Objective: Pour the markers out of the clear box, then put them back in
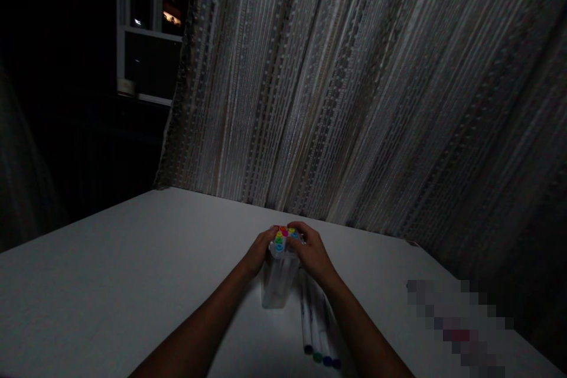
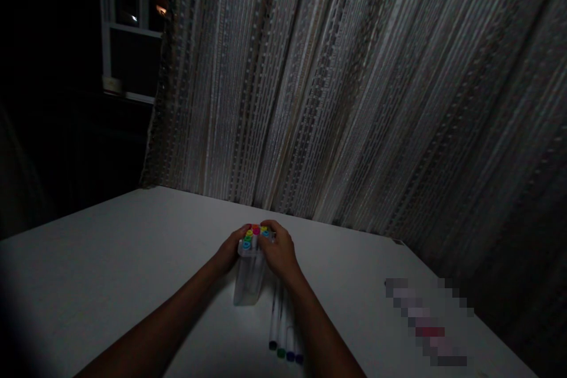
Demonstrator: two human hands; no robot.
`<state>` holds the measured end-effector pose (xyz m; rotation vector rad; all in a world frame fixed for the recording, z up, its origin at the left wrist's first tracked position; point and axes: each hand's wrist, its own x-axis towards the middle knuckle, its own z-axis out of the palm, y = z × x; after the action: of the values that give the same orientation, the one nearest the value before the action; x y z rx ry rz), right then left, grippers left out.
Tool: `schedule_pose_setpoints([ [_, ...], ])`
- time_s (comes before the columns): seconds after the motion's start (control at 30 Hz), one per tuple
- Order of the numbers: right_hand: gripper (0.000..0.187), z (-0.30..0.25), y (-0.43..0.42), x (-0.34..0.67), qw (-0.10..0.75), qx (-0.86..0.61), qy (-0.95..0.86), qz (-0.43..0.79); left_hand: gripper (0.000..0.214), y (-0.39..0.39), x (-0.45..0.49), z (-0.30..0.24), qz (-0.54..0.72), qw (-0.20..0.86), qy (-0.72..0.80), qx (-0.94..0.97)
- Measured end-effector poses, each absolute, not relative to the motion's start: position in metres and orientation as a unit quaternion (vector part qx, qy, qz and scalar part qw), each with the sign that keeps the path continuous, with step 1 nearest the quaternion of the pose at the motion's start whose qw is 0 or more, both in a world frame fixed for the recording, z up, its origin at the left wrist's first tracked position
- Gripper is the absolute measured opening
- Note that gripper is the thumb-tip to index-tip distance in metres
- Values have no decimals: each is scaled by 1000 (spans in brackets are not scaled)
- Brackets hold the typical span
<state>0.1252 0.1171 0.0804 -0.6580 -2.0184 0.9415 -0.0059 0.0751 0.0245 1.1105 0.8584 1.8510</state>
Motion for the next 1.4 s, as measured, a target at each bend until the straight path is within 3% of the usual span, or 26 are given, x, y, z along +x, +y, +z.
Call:
schedule_pose_setpoints([
  [0.3, 28, 72, 118, 126, 433, -241, -782, 379, 34, 82, -10, 15, 754, 392, 349, 394],
  [0.93, 42, 65, 118, 125, 415, -247, -783, 391, 37, 79, -8, 21, 741, 411, 330, 417],
  [1.2, 39, 62, 118, 125, 453, -262, -771, 362, 39, 77, -7, 23, 727, 415, 315, 447],
  [1.4, 34, 72, 110, 130, 480, -194, -801, 301, 36, 82, -10, 19, 737, 395, 325, 441],
])
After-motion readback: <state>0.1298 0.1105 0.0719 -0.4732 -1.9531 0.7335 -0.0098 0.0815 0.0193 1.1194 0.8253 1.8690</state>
